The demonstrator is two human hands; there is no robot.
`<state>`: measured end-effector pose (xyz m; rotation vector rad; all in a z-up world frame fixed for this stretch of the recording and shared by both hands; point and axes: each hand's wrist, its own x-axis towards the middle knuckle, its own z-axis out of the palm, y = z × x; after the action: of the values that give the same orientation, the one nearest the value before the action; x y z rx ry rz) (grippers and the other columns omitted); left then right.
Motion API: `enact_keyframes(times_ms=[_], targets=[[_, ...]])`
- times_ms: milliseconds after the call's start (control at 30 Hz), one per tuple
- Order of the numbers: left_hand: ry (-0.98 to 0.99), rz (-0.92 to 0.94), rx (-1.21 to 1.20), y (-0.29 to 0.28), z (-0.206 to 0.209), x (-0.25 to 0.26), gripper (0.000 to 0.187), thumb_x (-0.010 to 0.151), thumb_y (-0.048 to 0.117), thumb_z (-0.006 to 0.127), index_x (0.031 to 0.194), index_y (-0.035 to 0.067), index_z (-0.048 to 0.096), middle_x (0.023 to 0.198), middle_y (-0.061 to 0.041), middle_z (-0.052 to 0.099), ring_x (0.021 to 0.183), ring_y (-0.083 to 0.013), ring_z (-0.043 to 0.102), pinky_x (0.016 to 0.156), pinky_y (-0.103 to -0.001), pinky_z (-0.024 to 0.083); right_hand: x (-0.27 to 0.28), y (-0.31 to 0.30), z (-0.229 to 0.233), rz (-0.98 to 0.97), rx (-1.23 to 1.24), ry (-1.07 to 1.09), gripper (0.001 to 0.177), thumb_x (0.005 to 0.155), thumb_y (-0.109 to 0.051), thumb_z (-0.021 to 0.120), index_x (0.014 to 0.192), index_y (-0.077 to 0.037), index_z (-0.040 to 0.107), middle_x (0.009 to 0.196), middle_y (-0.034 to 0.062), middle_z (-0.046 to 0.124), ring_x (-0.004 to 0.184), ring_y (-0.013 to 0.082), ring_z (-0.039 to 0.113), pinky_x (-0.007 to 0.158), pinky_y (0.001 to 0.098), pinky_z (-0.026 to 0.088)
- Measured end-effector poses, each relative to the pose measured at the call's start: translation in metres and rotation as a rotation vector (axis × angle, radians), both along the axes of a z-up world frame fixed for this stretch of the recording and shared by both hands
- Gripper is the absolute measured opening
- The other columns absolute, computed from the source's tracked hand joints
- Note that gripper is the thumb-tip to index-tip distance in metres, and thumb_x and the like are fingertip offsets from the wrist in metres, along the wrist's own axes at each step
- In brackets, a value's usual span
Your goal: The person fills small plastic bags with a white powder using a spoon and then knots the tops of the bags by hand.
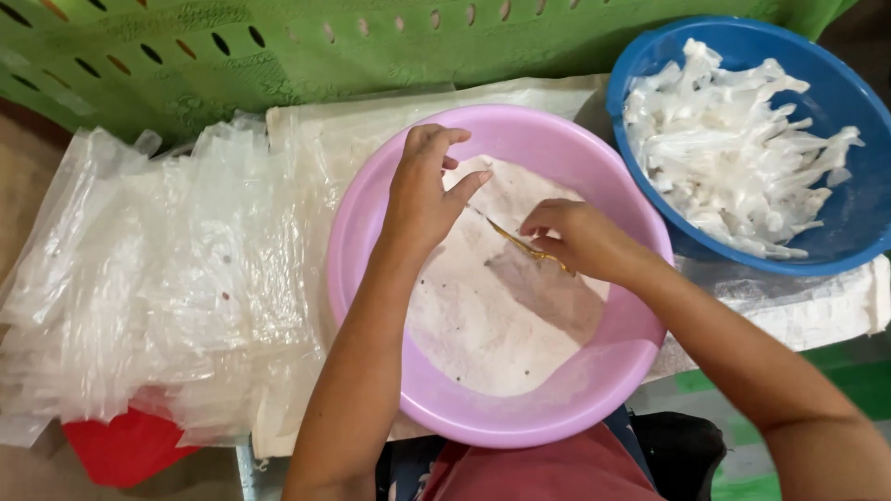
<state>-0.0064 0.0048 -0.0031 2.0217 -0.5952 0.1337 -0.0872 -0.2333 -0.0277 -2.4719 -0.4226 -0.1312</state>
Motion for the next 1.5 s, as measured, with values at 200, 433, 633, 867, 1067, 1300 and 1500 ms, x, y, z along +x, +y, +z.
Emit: enact_keyframes(times_ms=[200,433,633,867,1067,1300,1500], targets=[[-0.035,0.020,-0.007,-0.001,-0.012,0.008,0.049,0.085,0.018,0.085,0.126,0.006,0.062,0.123,-0.013,0.053,0.099,-0.0322,0.073,0.086,-0.042,0.062,0.063,0.034,-0.028,0.025,-0.508,0.151,0.023,0.085,-0.019,0.073,0.108,-0.018,0.069,0.092,0.0038,0.073,0.093,0.0318,0.074,0.074,0.0510,0.061],[0.006,0.017,0.047,-0.003,-0.021,0.011,0.052,0.084,0.022,0.084,0.129,0.011,0.061,0.125,-0.008,0.052,0.103,-0.0297,0.074,0.087,-0.042,0.063,0.068,0.059,-0.061,-0.025,-0.811,0.260,0.037,0.088,-0.022,0.071,0.123,-0.016,0.061,0.095,0.0049,0.074,0.093,0.0320,0.077,0.074,0.0516,0.062],[0.032,0.008,0.045,-0.004,-0.017,0.008,0.051,0.084,0.024,0.084,0.129,0.012,0.062,0.126,-0.006,0.052,0.105,-0.0274,0.073,0.088,-0.040,0.063,0.086,0.035,-0.063,-0.191,-0.625,0.302,0.036,0.085,-0.031,0.068,0.116,-0.014,0.064,0.088,0.0109,0.076,0.093,0.0416,0.076,0.077,0.0578,0.061],[0.074,0.187,-0.104,0.037,0.033,0.019,0.037,0.088,0.007,0.074,0.123,0.015,0.065,0.132,-0.011,0.061,0.104,-0.0203,0.068,0.089,-0.027,0.067,0.015,0.005,0.046,-0.149,0.001,0.111,0.018,0.088,-0.008,0.064,0.096,-0.010,0.079,0.095,0.0023,0.075,0.080,0.0182,0.068,0.078,0.0334,0.051],[0.049,0.680,-0.164,0.171,0.001,0.113,0.015,0.092,0.007,0.070,0.105,0.013,0.074,0.108,-0.004,0.078,0.098,-0.0151,0.074,0.086,-0.024,0.066,-0.037,-0.011,0.033,-0.337,0.333,0.174,0.022,0.099,0.006,0.055,0.102,-0.001,0.075,0.106,0.0053,0.072,0.086,0.0178,0.067,0.070,0.0298,0.053],[0.261,0.881,0.585,0.247,-0.092,0.179,0.023,0.090,0.015,0.077,0.108,0.001,0.072,0.115,-0.019,0.063,0.095,-0.0361,0.069,0.072,-0.045,0.061,-0.032,-0.021,0.012,-0.340,0.523,0.127,0.019,0.102,0.008,0.056,0.097,0.007,0.074,0.110,0.0118,0.072,0.084,0.0221,0.064,0.067,0.0306,0.051],[0.297,0.951,0.625,0.248,-0.107,0.181,0.020,0.085,0.027,0.086,0.093,0.012,0.077,0.100,-0.010,0.073,0.090,-0.0276,0.069,0.062,-0.041,0.061,-0.033,-0.021,0.011,-0.361,0.534,0.138,0.018,0.103,0.005,0.056,0.101,0.004,0.074,0.111,0.0092,0.071,0.086,0.0204,0.063,0.069,0.0298,0.051]])
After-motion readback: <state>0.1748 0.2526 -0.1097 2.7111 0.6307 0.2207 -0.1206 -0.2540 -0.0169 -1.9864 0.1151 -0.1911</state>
